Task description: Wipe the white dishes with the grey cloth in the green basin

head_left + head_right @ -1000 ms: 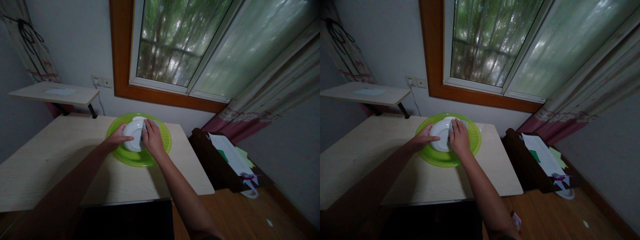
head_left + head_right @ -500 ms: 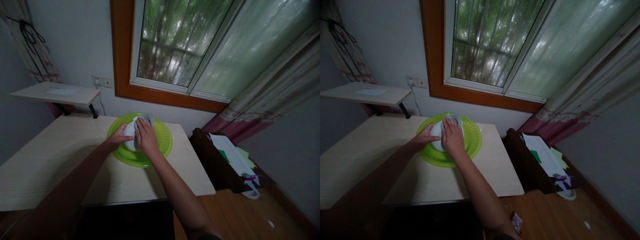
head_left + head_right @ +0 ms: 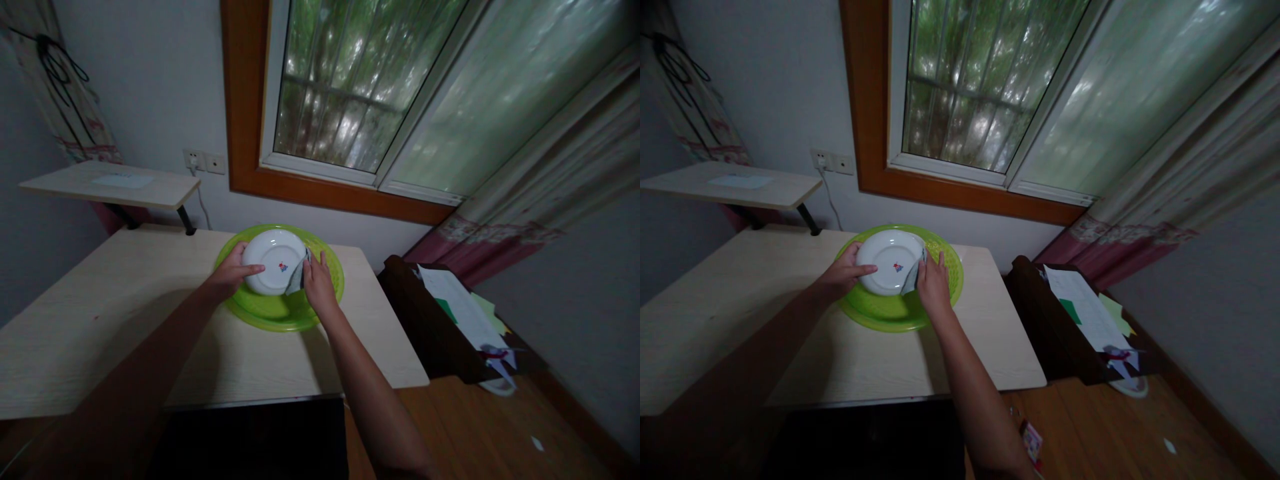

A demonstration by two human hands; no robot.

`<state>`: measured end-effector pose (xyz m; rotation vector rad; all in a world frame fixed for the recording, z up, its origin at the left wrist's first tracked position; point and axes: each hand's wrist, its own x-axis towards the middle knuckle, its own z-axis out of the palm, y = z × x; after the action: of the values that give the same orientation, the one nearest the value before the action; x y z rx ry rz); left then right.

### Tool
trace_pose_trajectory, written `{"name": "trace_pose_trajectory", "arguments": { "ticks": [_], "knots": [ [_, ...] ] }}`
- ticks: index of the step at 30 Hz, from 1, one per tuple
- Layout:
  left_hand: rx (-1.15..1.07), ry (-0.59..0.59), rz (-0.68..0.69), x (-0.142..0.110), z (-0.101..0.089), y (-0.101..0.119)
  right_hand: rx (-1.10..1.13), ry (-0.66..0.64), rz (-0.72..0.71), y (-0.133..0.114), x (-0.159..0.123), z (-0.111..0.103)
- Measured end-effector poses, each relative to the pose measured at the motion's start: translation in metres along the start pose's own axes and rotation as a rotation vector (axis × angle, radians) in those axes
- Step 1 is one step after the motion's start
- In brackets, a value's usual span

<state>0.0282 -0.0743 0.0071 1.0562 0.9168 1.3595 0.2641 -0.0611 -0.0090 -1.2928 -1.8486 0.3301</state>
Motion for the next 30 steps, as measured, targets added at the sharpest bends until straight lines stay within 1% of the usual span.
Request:
{"name": "trace_pose_trajectory", "arguments": {
  "ticks": [3,5,7,10,16,20,25,27,30],
  "knots": [
    [0.000,-0.004,-0.007,0.000,0.000,0.001,0.057,-0.011,0.004,-0.008,0.003,0.002],
    [0.005,-0.015,0.003,0.000,-0.001,0.001,0.092,0.015,0.001,-0.013,0.005,0.004],
    [0.012,-0.031,0.020,-0.001,-0.001,0.000,0.092,0.050,0.001,-0.018,0.008,0.007],
    [0.012,-0.051,0.019,0.000,-0.003,-0.001,0.060,0.068,-0.015,-0.022,0.014,0.009],
    [0.009,-0.091,-0.001,0.001,-0.005,-0.005,-0.036,0.088,-0.156,-0.035,0.025,0.007],
    [0.032,-0.095,-0.025,0.003,-0.005,-0.007,-0.121,0.034,-0.290,-0.052,0.027,0.006],
    [0.024,-0.078,-0.028,0.003,-0.002,-0.006,-0.183,-0.120,-0.492,-0.074,0.023,0.007],
    [0.000,-0.067,-0.028,0.002,-0.002,-0.005,-0.196,-0.145,-0.527,-0.078,0.023,0.007],
    [-0.016,-0.055,-0.017,0.002,-0.001,-0.004,-0.189,-0.125,-0.491,-0.073,0.024,0.008]
  ]
}}
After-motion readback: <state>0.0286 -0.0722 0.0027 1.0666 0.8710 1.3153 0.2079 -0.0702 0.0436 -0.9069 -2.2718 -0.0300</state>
